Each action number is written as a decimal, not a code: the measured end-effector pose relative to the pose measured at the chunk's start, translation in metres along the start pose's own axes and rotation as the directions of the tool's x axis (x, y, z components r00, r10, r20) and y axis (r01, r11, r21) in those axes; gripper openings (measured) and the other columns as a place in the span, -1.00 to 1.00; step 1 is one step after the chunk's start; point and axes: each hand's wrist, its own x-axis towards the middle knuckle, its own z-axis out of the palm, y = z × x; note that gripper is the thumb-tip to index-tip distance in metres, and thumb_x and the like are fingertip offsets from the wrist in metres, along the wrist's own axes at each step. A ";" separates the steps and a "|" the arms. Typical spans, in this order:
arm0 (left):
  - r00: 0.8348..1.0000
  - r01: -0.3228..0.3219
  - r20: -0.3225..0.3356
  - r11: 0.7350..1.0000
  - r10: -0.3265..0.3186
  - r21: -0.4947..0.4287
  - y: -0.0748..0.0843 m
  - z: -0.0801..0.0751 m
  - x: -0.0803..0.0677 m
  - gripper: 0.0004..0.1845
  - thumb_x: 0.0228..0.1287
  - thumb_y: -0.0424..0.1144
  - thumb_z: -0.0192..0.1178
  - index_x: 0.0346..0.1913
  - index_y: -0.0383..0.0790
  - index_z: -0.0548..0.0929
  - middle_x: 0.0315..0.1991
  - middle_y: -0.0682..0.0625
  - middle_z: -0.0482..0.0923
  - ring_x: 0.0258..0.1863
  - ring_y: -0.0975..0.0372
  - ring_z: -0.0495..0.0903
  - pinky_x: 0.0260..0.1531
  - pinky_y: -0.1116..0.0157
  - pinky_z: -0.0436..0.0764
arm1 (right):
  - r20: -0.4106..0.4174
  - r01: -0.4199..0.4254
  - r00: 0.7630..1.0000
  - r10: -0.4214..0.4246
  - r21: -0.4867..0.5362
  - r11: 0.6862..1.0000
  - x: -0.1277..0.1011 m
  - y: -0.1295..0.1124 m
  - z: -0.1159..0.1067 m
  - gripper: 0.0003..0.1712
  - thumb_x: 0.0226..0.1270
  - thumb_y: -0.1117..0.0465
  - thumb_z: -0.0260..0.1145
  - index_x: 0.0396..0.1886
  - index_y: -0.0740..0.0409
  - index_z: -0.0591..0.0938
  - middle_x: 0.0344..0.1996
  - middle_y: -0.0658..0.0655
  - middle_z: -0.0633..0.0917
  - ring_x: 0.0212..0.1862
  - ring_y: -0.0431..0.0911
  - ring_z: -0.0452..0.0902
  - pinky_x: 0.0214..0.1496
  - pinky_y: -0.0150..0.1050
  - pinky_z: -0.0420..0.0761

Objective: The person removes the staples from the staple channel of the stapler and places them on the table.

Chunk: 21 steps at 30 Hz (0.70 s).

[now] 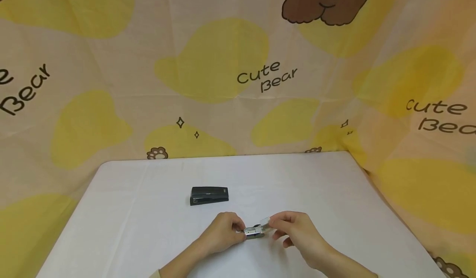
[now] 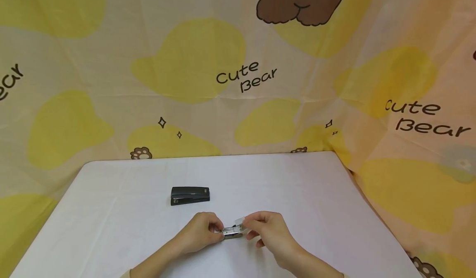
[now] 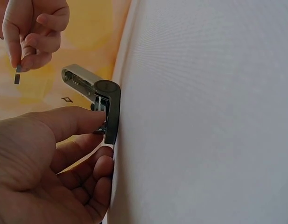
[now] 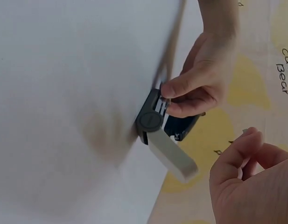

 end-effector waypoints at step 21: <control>1.000 0.005 0.009 1.000 -0.005 0.000 0.000 0.000 0.000 -0.90 0.07 -0.38 0.49 -0.34 -0.21 0.78 -0.44 0.20 0.56 -0.40 0.39 0.46 -0.35 0.38 0.48 | -0.192 -0.038 0.981 0.041 0.014 0.999 0.021 0.002 -0.068 -0.66 0.50 0.14 0.33 0.03 0.33 0.72 -0.12 0.08 0.73 -0.20 -0.04 0.65 -0.25 -0.22 0.62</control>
